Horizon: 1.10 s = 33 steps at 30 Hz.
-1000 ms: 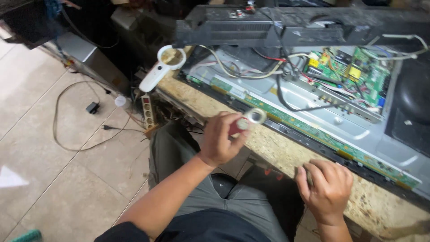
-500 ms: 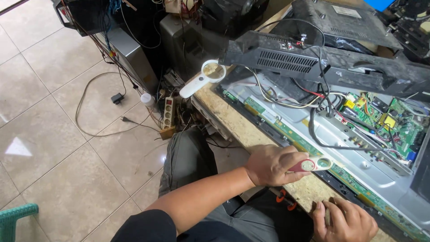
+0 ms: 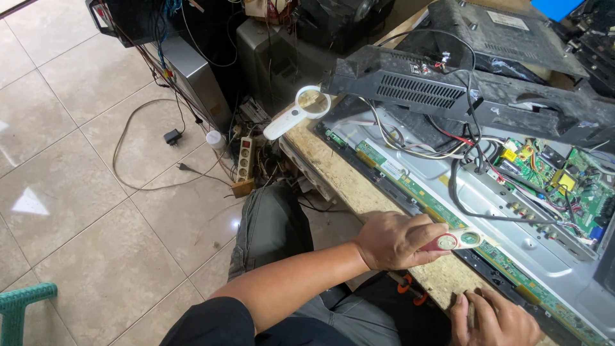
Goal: Cleaning and inspecting the internal circuit board of a television using a brush and magnifying glass
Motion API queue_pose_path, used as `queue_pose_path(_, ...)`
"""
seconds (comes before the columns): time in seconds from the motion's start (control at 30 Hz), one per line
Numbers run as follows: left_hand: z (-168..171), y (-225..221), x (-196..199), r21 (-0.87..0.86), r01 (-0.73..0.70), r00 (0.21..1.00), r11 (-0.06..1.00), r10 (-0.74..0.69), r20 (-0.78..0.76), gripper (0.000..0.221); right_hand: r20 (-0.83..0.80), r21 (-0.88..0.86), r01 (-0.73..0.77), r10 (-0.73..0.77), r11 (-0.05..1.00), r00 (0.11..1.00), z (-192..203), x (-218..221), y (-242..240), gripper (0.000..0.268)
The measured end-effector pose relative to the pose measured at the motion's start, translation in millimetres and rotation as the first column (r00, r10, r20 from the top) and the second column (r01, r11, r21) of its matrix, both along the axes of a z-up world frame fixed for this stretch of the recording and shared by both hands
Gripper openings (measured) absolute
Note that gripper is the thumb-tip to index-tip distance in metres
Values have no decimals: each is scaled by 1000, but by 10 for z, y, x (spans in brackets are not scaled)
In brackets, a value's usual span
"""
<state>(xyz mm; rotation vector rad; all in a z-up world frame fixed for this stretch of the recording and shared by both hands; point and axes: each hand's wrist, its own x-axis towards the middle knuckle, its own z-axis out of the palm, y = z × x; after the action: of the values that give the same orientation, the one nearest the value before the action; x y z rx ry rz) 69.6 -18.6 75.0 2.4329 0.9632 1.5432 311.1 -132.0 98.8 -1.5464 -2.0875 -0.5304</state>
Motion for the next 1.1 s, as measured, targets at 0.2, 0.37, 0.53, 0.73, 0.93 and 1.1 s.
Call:
queue_pose_path(0.2, 137, -12, -19, 32, -47, 999, 998, 46, 21, 49, 84, -20, 163, -161, 986, 983, -278, 170, -107, 27)
queue_pose_path(0.37, 113, -24, -16, 23, -52, 999, 998, 52, 16, 52, 46, -61, 63, -61, 996, 997, -37, 37, -37, 10)
queue_pose_path(0.53, 157, -11, -42, 48, -39, 999, 998, 37, 34, 50, 31, 6, 182, -182, 983, 983, -152, 7, -109, 11)
queue_pose_path(0.73, 129, 9, -47, 37, 11, 1000, 999, -12, 13, 51, 73, 91, 107, -114, 990, 991, 19, -81, -88, 9)
queue_pose_path(0.93, 189, 11, -96, 54, 65, 998, 996, -66, 17, 47, 56, -34, 136, -134, 990, 989, 278, -277, -110, 9)
queue_pose_path(1.1, 233, 41, -106, 93, -6, 999, 996, 10, -43, 39, 34, -41, 98, -96, 994, 995, 432, -345, -49, 7)
